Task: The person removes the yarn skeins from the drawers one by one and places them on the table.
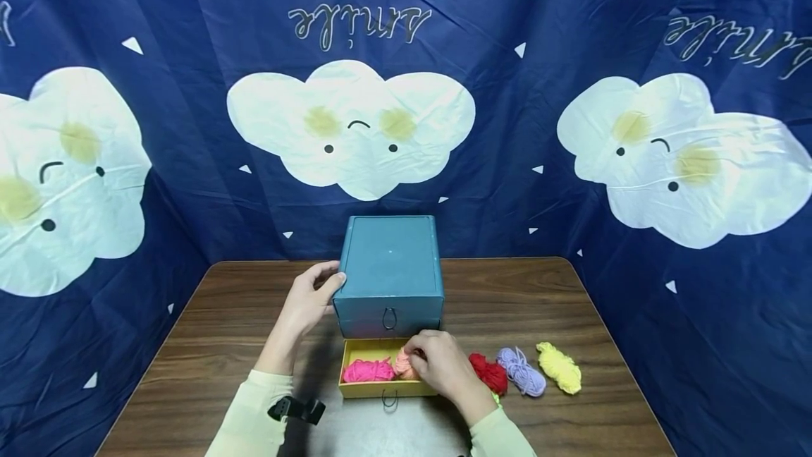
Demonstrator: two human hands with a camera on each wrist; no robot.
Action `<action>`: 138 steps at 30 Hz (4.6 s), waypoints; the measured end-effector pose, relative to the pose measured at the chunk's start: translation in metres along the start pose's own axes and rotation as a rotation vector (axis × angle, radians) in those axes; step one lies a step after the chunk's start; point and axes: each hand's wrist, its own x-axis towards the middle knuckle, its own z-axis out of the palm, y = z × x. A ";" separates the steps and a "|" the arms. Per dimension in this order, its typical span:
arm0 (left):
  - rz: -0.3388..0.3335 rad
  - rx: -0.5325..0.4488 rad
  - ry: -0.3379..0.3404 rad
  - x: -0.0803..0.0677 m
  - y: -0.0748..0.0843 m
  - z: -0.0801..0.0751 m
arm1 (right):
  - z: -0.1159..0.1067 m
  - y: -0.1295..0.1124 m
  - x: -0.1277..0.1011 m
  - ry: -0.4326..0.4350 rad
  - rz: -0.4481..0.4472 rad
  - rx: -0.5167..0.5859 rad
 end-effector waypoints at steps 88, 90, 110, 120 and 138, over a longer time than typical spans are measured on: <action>0.025 0.043 -0.009 0.001 0.000 -0.003 | -0.091 0.054 -0.146 0.449 0.176 -0.139; 0.025 0.046 -0.005 0.002 0.000 -0.003 | -0.088 0.056 -0.148 0.443 0.199 -0.163; -0.006 0.007 -0.011 0.006 0.000 -0.004 | -0.075 0.068 -0.156 0.328 0.331 -0.240; -0.002 0.004 -0.015 0.004 0.001 -0.005 | -0.079 0.067 -0.155 0.294 0.357 -0.233; -0.013 -0.022 -0.021 0.005 0.001 -0.005 | -0.090 0.057 -0.135 0.295 0.253 -0.221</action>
